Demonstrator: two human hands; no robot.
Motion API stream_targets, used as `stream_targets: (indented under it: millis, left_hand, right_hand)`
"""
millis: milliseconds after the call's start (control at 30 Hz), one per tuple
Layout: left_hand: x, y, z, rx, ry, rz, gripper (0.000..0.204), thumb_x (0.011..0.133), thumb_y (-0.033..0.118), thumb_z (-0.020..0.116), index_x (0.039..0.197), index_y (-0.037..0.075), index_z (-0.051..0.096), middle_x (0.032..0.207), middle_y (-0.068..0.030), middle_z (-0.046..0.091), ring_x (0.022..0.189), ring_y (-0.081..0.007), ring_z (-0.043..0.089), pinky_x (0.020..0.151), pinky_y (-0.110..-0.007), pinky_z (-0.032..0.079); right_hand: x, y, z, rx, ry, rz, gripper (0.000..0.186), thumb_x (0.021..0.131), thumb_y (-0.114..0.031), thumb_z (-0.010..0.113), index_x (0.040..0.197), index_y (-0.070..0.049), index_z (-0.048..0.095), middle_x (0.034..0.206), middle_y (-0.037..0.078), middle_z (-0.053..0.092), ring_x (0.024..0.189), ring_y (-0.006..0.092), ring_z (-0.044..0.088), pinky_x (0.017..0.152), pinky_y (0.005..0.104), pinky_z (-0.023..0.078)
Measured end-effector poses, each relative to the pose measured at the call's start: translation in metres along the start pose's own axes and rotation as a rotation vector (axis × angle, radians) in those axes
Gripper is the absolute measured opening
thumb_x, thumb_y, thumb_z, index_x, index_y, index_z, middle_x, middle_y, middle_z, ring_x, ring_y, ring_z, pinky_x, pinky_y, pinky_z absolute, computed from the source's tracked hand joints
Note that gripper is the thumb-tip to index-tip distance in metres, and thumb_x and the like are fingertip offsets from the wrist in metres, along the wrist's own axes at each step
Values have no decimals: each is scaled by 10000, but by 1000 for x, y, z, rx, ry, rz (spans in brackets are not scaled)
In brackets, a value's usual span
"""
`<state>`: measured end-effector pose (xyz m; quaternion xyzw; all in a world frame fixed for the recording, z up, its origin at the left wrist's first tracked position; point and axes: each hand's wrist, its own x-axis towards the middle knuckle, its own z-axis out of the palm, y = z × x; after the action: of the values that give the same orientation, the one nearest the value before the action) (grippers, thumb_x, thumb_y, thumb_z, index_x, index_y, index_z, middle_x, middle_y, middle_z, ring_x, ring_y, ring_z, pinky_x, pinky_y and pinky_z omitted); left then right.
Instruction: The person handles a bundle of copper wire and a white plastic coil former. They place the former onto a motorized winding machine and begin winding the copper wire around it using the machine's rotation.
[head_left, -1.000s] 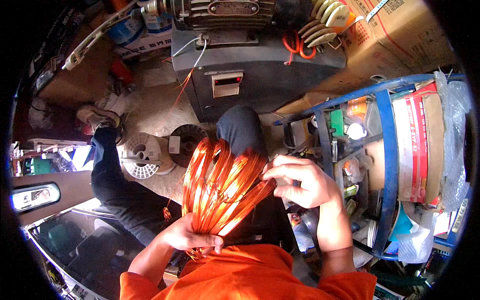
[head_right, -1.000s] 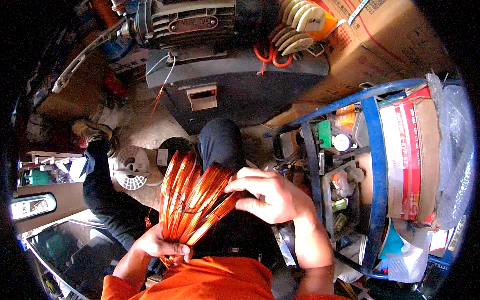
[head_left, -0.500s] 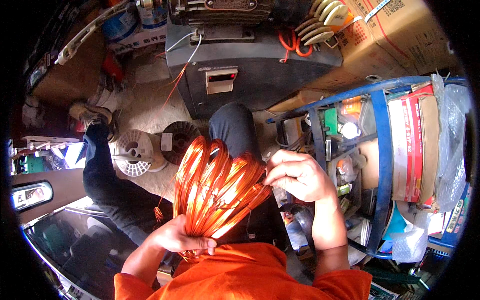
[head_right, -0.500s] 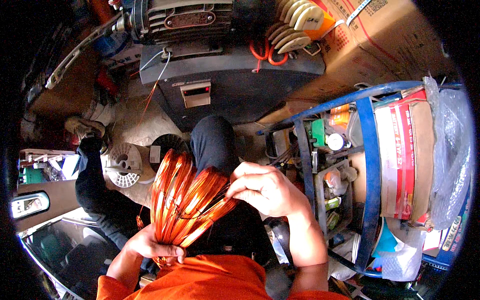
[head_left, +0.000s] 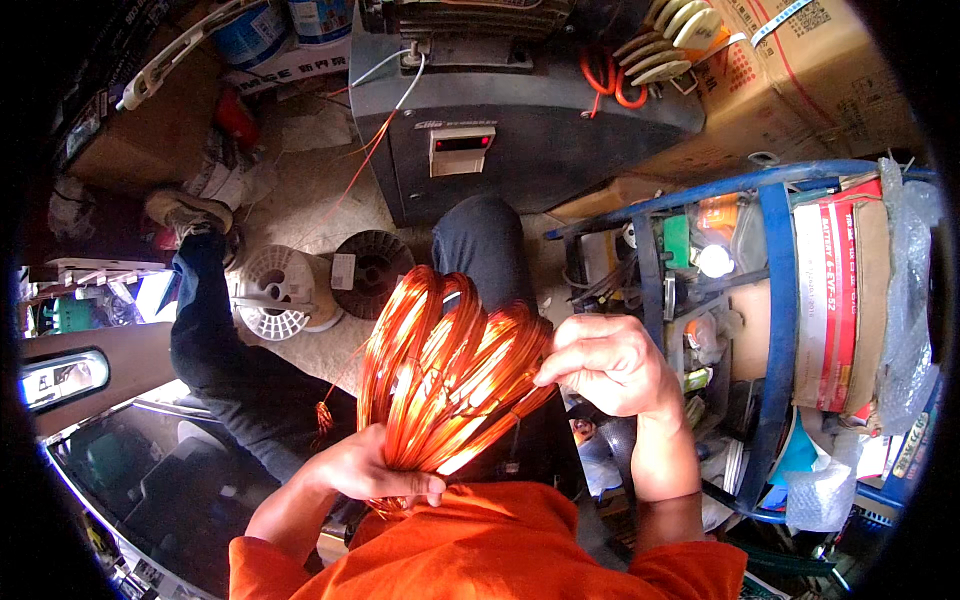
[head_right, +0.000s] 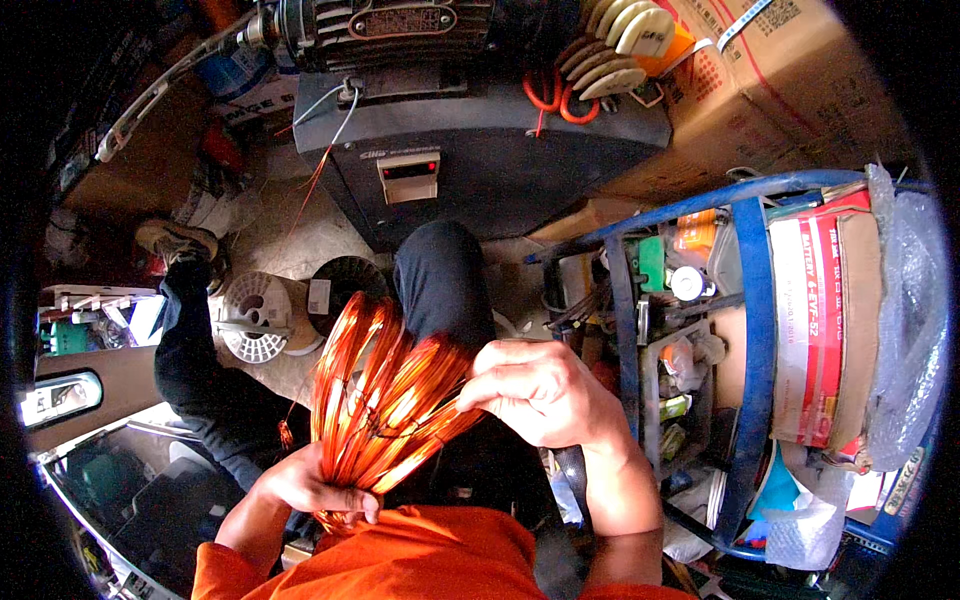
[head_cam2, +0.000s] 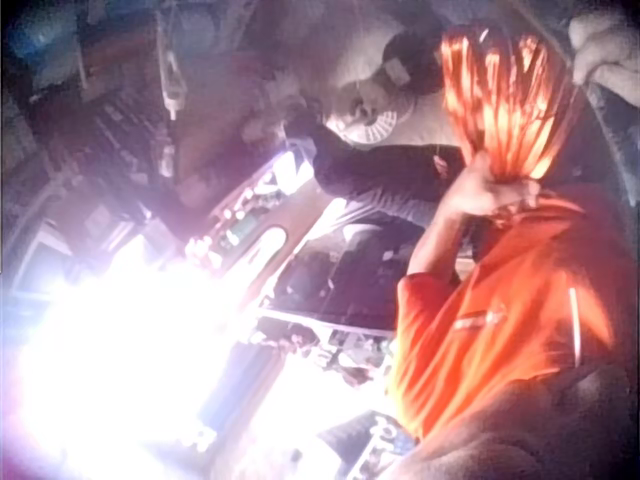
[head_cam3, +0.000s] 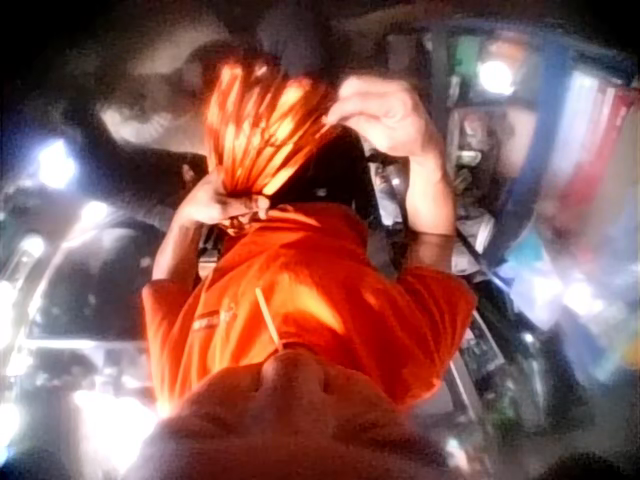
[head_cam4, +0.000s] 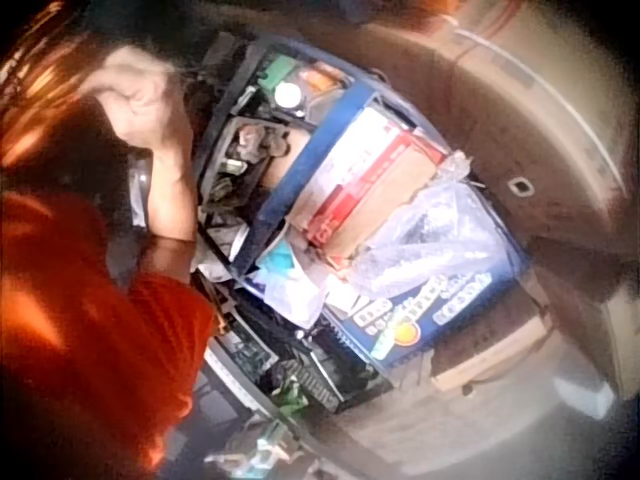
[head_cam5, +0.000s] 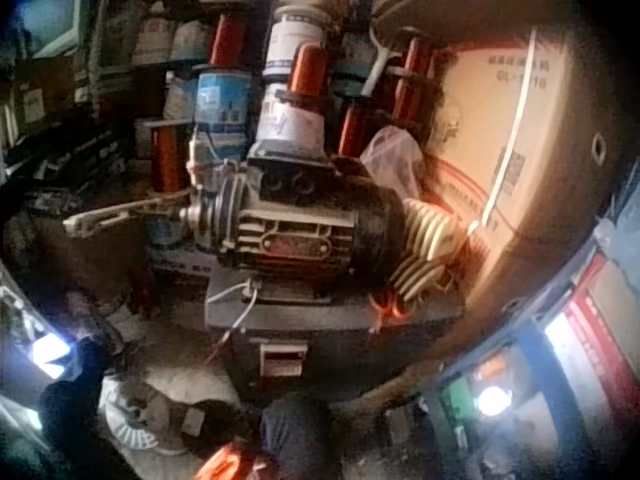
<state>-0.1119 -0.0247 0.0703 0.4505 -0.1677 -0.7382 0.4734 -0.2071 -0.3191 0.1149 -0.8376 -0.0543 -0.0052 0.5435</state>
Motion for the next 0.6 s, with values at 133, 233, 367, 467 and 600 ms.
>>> stream_targets:
  millis: [133, 233, 367, 467, 600]
  left_hand:
    - [3, -1, 2, -40, -13, -30, 185, 872, 120, 664, 1003, 4, 604, 787, -43, 666, 701, -114, 624, 599, -259, 504]
    - [4, -1, 4, -66, -9, -8, 185, 873, 106, 659, 1009, -4, 597, 791, -58, 665, 700, -125, 628, 593, -264, 511]
    - [2, -1, 2, -101, -2, -39, 176, 868, 78, 656, 999, -20, 592, 784, -88, 659, 689, -155, 633, 582, -272, 520]
    - [6, 4, 3, -237, 2, 23, 151, 863, 85, 659, 944, -27, 599, 737, -109, 646, 589, -181, 609, 529, -273, 495]
    - [4, 7, 1, -409, -52, 127, 186, 879, 99, 631, 994, -36, 576, 733, -139, 642, 571, -203, 605, 512, -281, 484]
  right_hand:
    - [2, -6, 2, 0, -21, 44, 142, 703, 44, 636, 808, -34, 690, 715, 75, 627, 656, 217, 616, 592, 302, 479]
    - [2, -6, 1, -31, -19, 83, 136, 720, 51, 619, 812, -23, 686, 701, 74, 626, 658, 219, 620, 590, 299, 479]
    - [3, -4, -1, -57, -112, 93, 154, 737, 65, 610, 848, -11, 684, 768, 99, 638, 702, 231, 633, 625, 301, 493]
    - [0, -10, 8, -116, 81, -20, 190, 734, 42, 638, 913, -8, 676, 888, 135, 636, 766, 257, 641, 685, 308, 511]
    - [9, -13, 19, -613, 82, -128, 390, 661, -49, 709, 1045, -55, 646, 1034, 125, 610, 821, 266, 633, 709, 346, 536]
